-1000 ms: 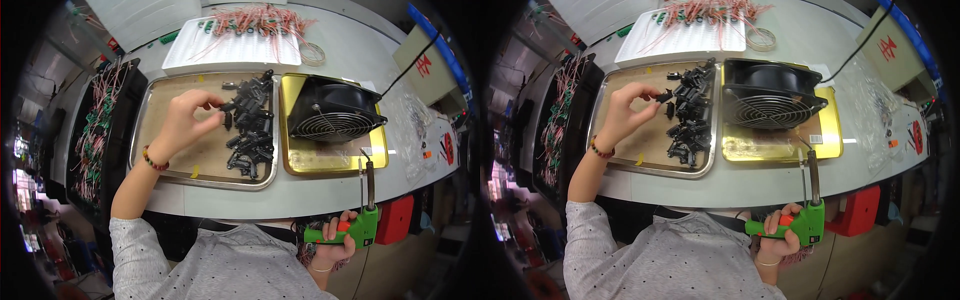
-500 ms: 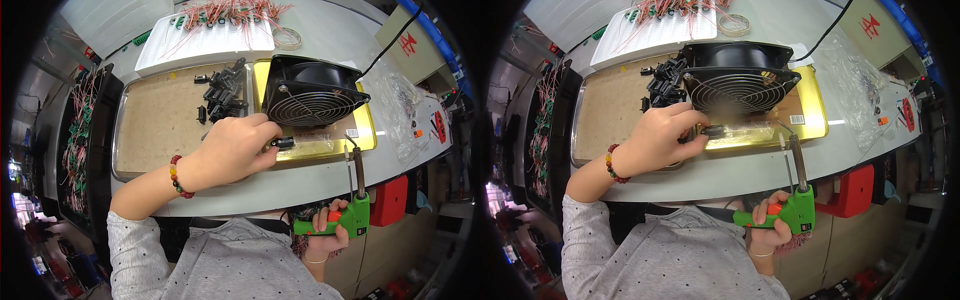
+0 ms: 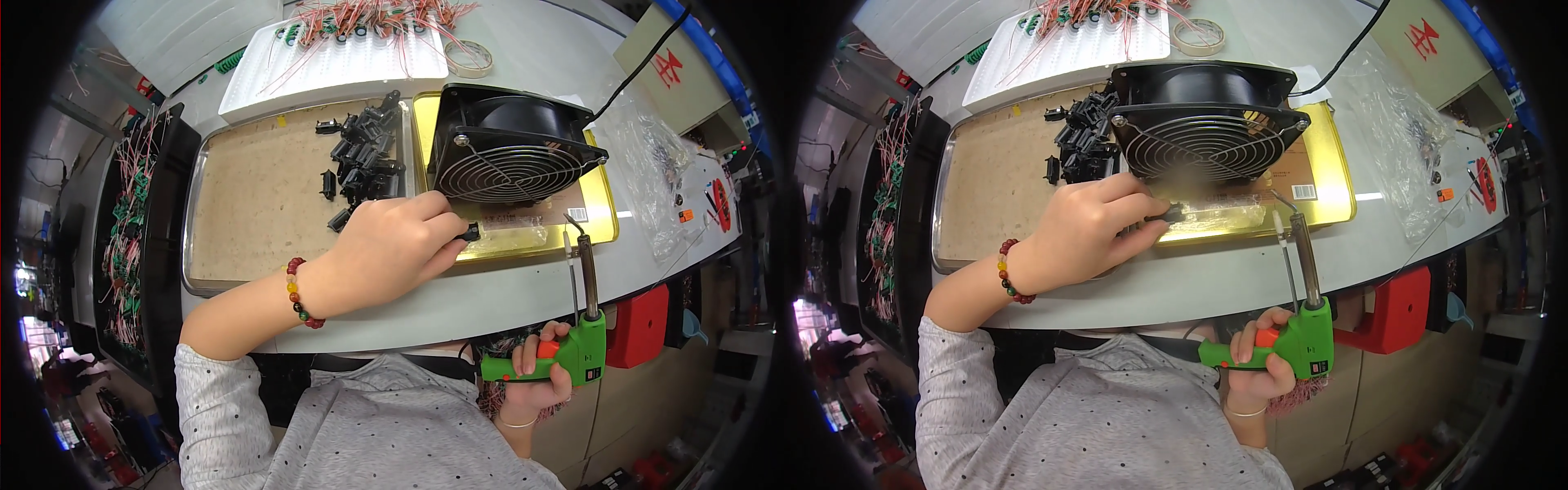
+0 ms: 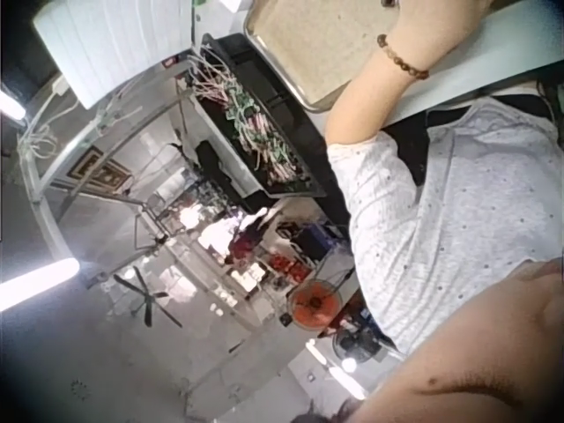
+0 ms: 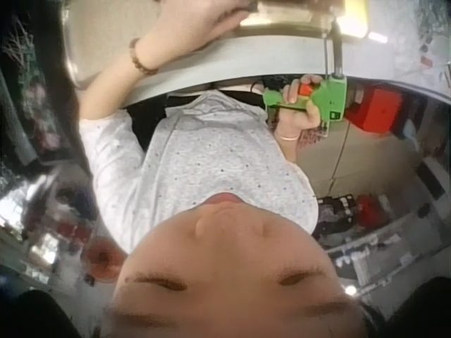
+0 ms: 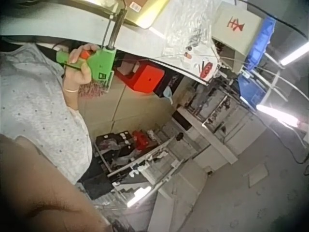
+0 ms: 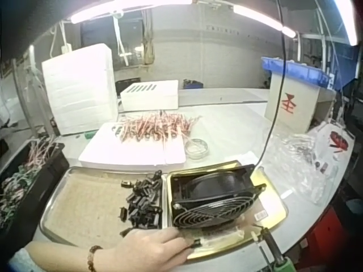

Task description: The person takes plastic housings and wired circuit boards, then solders the circuit boards to the housings using a soldering gun.

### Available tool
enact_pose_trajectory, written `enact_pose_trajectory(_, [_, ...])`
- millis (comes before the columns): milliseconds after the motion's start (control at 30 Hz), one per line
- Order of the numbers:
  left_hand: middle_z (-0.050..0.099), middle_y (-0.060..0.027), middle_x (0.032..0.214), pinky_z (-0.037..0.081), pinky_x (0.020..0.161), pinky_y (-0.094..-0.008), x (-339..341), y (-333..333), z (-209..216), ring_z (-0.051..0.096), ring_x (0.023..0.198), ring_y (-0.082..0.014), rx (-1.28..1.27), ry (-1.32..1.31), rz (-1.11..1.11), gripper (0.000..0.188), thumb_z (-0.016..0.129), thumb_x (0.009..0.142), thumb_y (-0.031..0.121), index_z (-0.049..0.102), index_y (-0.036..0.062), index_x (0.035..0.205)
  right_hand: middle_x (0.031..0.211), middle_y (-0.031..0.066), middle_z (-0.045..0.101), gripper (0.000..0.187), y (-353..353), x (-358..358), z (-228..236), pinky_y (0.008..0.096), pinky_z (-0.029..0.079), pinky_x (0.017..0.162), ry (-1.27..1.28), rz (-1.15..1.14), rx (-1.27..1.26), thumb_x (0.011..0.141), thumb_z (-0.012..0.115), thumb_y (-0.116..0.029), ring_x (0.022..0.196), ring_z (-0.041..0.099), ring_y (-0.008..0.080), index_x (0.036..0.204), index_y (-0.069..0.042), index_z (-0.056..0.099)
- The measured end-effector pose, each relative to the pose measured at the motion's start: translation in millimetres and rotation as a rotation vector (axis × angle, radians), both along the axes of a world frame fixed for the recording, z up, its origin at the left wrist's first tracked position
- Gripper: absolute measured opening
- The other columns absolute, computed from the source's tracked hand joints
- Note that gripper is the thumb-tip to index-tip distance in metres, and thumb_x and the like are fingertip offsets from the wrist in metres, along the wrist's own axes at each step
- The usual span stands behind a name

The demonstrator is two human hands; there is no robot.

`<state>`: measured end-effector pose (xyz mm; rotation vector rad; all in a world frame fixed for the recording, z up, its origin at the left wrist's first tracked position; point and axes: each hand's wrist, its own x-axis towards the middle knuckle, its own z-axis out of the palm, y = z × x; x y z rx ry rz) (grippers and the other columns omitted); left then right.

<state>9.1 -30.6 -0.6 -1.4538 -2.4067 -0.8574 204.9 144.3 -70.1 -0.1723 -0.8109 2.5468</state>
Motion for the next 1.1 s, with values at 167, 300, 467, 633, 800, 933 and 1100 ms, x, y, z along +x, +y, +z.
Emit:
enact_pose_trajectory(167, [0.053,-0.0056,0.078,0.045,0.046,-0.0289,10,-1,8,0.056,0.056,-0.018,-0.164,0.139,0.086,0.015,0.066,0.072,0.013,0.063,0.0066,0.086,0.099,0.0107,0.044,0.047,-2,-3,3,0.0257,0.037,0.046,0.029,0.025,0.027,0.071,0.055,-0.013,0.054,0.043,0.0146,0.113,0.001,0.039])
enact_pose_trajectory(300, [0.053,-0.007,0.081,0.045,0.048,-0.0278,9,-13,11,0.056,0.058,-0.0182,-0.095,0.02,0.073,0.019,0.063,0.071,0.009,0.063,0.007,0.09,0.099,0.011,0.044,0.046,0,-2,4,0.0259,0.037,0.046,0.055,0.029,0.045,0.072,0.055,-0.012,0.055,0.043,0.0147,0.113,0.002,0.039])
enact_pose_trajectory(467, [0.055,-0.0087,0.084,0.047,0.056,-0.0333,-30,-68,9,0.056,0.061,-0.0254,0.006,-0.156,0.221,0.018,0.056,0.069,0.003,0.057,0.0066,0.086,0.1,0.0107,0.044,0.046,-2,2,2,0.0261,0.037,0.047,0.055,0.009,0.03,0.073,0.055,-0.012,0.055,0.043,0.0145,0.114,0.001,0.038])
enact_pose_trajectory(633, [0.058,-0.0044,0.094,0.044,0.076,-0.0336,-57,-108,-5,0.053,0.085,-0.0244,-0.248,0.018,0.076,0.021,0.064,0.068,0.006,0.059,0.0079,0.089,0.099,0.0108,0.045,0.049,0,1,1,0.0267,0.038,0.047,0.023,0.015,0.028,0.07,0.056,-0.013,0.055,0.044,0.0152,0.114,0.001,0.04])
enact_pose_trajectory(800, [0.057,-0.0057,0.09,0.045,0.074,-0.0337,-59,-111,-13,0.053,0.083,-0.0245,-0.197,0.009,0.085,0.018,0.064,0.069,0.006,0.06,0.0069,0.086,0.099,0.0113,0.047,0.051,0,2,0,0.0272,0.038,0.046,0.001,0.0,0.031,0.068,0.057,-0.015,0.056,0.046,0.016,0.114,0.001,0.041])
enact_pose_trajectory(933, [0.055,-0.0075,0.081,0.045,0.069,-0.0338,-61,-113,-10,0.053,0.078,-0.0248,-0.262,0.015,0.051,0.012,0.061,0.072,0.007,0.061,0.0054,0.084,0.099,0.0107,0.045,0.049,0,2,0,0.0261,0.037,0.046,0.027,-0.001,0.035,0.07,0.057,-0.013,0.056,0.044,0.0148,0.114,0.001,0.04])
enact_pose_trajectory(1100, [0.055,-0.0094,0.077,0.045,0.064,-0.0328,-64,-125,-17,0.053,0.071,-0.0255,-0.209,-0.241,0.159,0.01,0.059,0.077,0.01,0.06,0.0039,0.084,0.1,0.0108,0.044,0.048,1,3,-1,0.0254,0.037,0.047,0.037,0.006,0.028,0.072,0.057,-0.011,0.056,0.043,0.0141,0.115,0.002,0.039])
